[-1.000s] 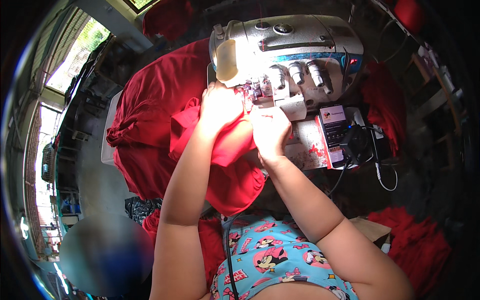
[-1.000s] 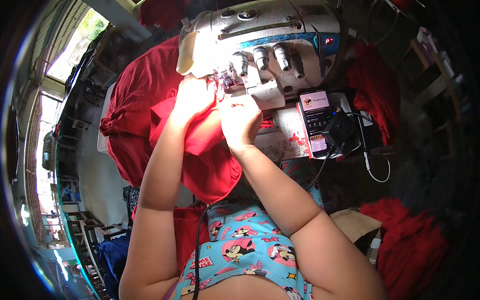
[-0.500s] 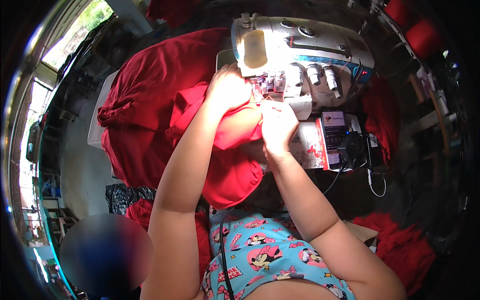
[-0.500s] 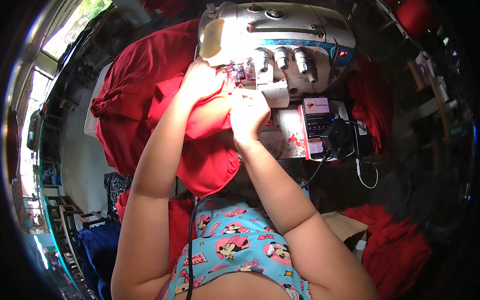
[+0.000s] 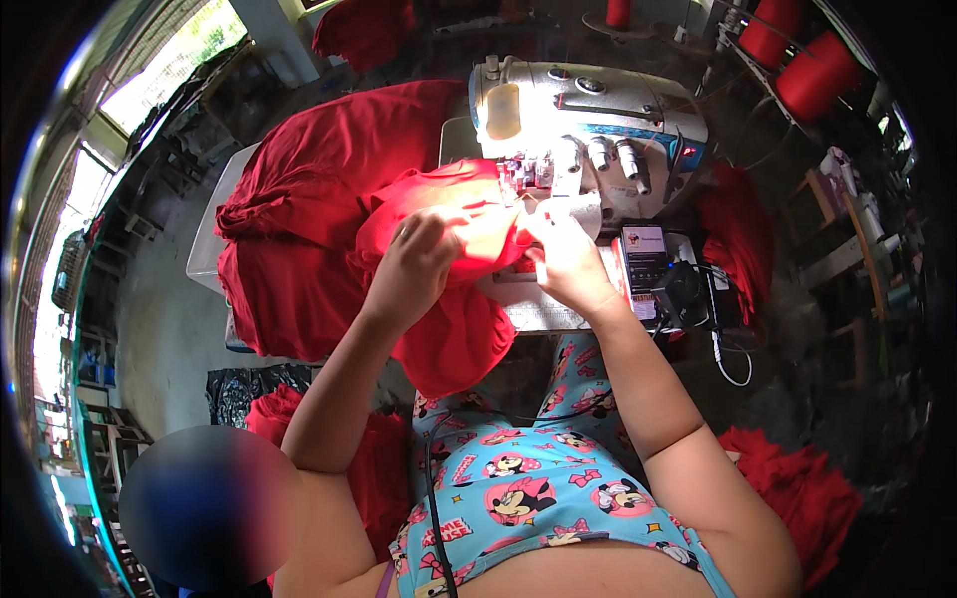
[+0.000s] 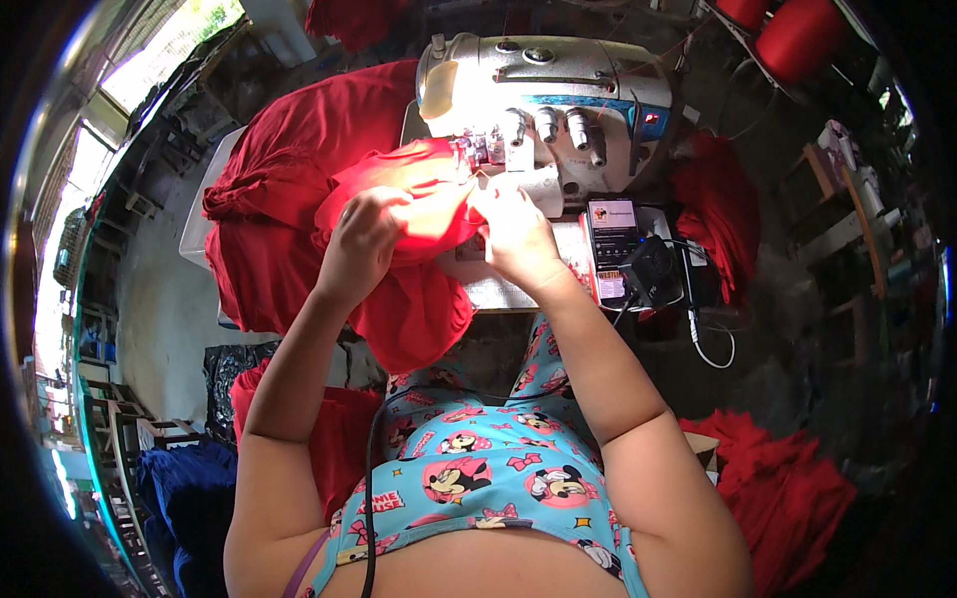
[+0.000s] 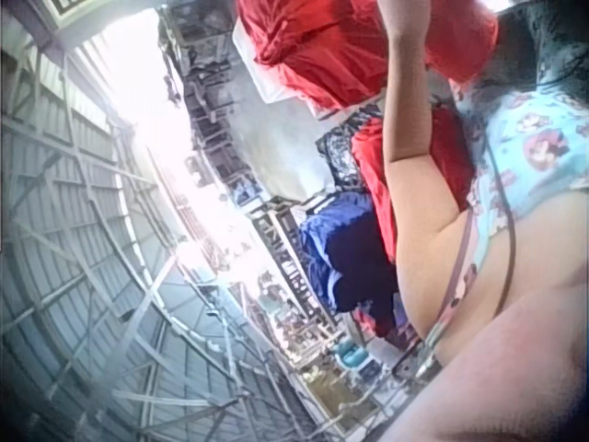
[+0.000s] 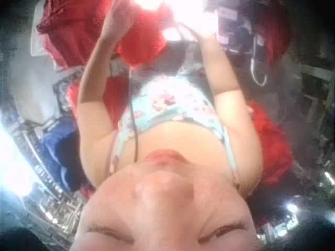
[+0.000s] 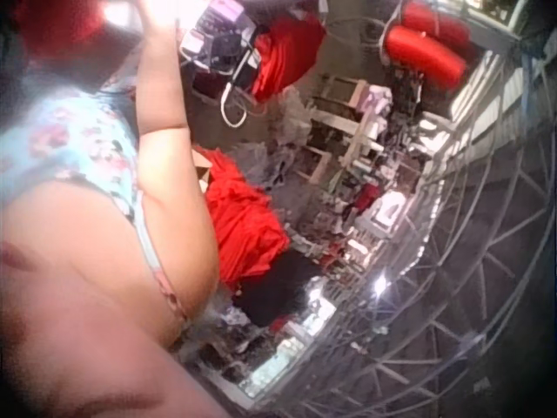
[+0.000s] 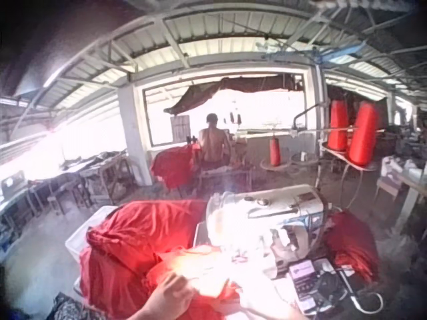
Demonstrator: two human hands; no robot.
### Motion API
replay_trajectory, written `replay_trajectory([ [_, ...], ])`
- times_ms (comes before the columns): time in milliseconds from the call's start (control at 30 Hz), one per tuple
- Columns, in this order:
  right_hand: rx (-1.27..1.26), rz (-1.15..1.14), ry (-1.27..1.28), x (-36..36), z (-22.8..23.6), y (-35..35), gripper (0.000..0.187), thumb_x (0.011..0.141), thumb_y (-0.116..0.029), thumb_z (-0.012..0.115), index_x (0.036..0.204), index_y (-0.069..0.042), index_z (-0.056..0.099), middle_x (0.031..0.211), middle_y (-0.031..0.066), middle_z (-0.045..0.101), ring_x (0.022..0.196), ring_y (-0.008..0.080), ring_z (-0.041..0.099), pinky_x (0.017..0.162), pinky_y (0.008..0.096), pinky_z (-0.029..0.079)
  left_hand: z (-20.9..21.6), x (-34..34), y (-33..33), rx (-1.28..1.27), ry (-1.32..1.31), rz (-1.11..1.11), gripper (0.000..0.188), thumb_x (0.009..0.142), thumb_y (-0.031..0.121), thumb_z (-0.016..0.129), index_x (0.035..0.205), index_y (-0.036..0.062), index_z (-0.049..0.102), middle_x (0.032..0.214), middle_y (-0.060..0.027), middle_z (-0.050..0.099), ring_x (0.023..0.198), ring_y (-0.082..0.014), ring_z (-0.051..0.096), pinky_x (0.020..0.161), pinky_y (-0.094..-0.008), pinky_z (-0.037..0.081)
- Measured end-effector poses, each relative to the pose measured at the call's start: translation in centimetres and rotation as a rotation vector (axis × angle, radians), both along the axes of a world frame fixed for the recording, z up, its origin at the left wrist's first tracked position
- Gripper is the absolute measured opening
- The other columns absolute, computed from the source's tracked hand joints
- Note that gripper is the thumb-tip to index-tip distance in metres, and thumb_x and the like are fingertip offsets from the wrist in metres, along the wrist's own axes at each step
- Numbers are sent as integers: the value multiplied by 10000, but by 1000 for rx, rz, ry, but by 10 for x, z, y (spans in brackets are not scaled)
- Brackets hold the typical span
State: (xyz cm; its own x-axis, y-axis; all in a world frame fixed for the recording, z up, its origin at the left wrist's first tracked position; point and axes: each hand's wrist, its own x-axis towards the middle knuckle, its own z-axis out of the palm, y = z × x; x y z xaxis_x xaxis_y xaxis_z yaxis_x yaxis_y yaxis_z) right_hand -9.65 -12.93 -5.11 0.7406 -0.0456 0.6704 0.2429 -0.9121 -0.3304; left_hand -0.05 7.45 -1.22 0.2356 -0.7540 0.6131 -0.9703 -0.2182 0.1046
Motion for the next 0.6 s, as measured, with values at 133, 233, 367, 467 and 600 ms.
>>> replay_trajectory([
  [133, -34, 141, -81, -4, 0, 10, 161, 673, -31, 624, 816, -97, 592, 883, 77, 558, 807, 280, 556, 699, 377, 488, 11, 9, -36, -304, 451, 59, 224, 813, -28, 562, 1022, 17, 495, 997, -152, 560, 952, -339, 549, 825, -413, 450],
  [233, 33, 189, 36, -13, -5, 3, 169, 690, -32, 619, 842, -105, 618, 860, 57, 593, 817, 264, 576, 712, 359, 495, 30, 0, -44, -159, 4, 99, 305, 783, 19, 611, 1054, 11, 472, 956, -165, 592, 848, -341, 579, 777, -415, 458],
  [367, 79, 118, -63, -19, 2, 0, 163, 717, -43, 630, 857, -111, 679, 837, 69, 656, 799, 255, 615, 717, 355, 513, 32, 12, -44, -48, 28, 14, 216, 776, 108, 638, 934, -34, 597, 920, -197, 634, 843, -358, 597, 796, -419, 470],
  [467, 254, 30, 109, -28, 13, -9, 170, 746, -45, 645, 879, -129, 711, 782, 92, 661, 737, 264, 633, 667, 352, 512, 48, -8, -55, 132, 368, 242, 172, 792, 112, 575, 909, 49, 685, 839, -163, 656, 762, -314, 623, 690, -390, 496],
  [600, 331, 88, 23, -12, 14, 2, 148, 759, -12, 684, 898, -56, 703, 817, 125, 672, 743, 254, 641, 681, 327, 499, 20, 3, -55, -113, 444, 89, 225, 818, 102, 522, 968, 48, 681, 820, -162, 662, 732, -308, 631, 643, -365, 499],
])
